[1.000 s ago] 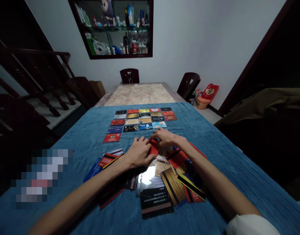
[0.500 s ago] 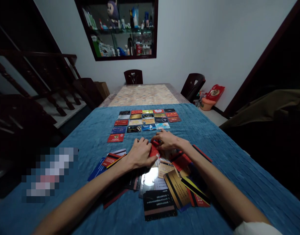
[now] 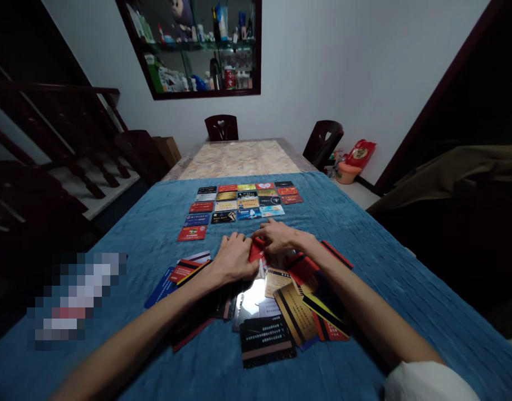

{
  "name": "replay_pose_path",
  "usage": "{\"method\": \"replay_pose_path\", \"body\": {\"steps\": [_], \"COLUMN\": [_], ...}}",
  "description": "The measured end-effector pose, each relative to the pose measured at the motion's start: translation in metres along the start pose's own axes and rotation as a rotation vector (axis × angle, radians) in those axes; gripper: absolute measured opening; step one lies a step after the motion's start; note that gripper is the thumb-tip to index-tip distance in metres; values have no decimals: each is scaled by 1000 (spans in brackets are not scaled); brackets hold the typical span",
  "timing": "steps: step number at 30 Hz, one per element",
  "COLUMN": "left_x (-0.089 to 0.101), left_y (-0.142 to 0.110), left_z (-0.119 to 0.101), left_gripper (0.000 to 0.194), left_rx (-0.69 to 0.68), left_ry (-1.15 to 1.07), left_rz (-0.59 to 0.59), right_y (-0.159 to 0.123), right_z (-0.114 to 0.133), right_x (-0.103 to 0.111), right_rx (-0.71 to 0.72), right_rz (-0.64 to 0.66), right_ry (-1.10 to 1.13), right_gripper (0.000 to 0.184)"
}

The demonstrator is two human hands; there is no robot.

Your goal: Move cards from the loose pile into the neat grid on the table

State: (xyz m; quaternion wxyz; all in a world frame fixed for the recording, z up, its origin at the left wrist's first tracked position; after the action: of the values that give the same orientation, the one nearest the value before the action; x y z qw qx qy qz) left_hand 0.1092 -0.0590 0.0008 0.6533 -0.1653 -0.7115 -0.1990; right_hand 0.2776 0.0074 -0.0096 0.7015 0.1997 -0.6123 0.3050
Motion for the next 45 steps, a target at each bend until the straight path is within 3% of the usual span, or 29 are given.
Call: {"method": "replay_pose_path", "body": {"steps": [6,12,18,23,28,40,45], "left_x": [3,5,7,13,25,26,28], "left_y": [2,2,3,6,6,15,20], "left_z": [6,8,13,21,27,53,63], "left_gripper": [41,34,40,38,28,25,29], "left_rx": [-42,-63,-50,-52,-85,-111,-137], "left_ry": [10,48,64,26,-9,-283,-384], "left_rz": [21,23,10,83,185,170,192], "right_y": [0,-3,-2,0,-1,-4,-2], "right_z": [-2,3,0,-4,-5,1,-2], "right_x": [-3,1,0,-2,1,13,11], "right_rx": [50,9,23,139,148,208,194], "right_rz": [-34,-33,-42,-109,-107,-145,-191], "right_ry": [7,21,-10,10,67,167,214], "right_gripper": [58,60,56,52,50,26,27]}}
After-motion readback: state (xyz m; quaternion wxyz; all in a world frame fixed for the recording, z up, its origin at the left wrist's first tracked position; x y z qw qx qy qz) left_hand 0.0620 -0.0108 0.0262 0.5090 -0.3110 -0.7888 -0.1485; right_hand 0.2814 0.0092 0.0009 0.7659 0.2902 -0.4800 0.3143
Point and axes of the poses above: each hand's wrist, its own y-axis towards the middle knuckle, its own x-axis out of the back of the hand, z = x × y, the point moved 1 cm from there along y, towards the middle knuckle, and after that the axes turned 2 degrees about -z, right-handed, at the moved point
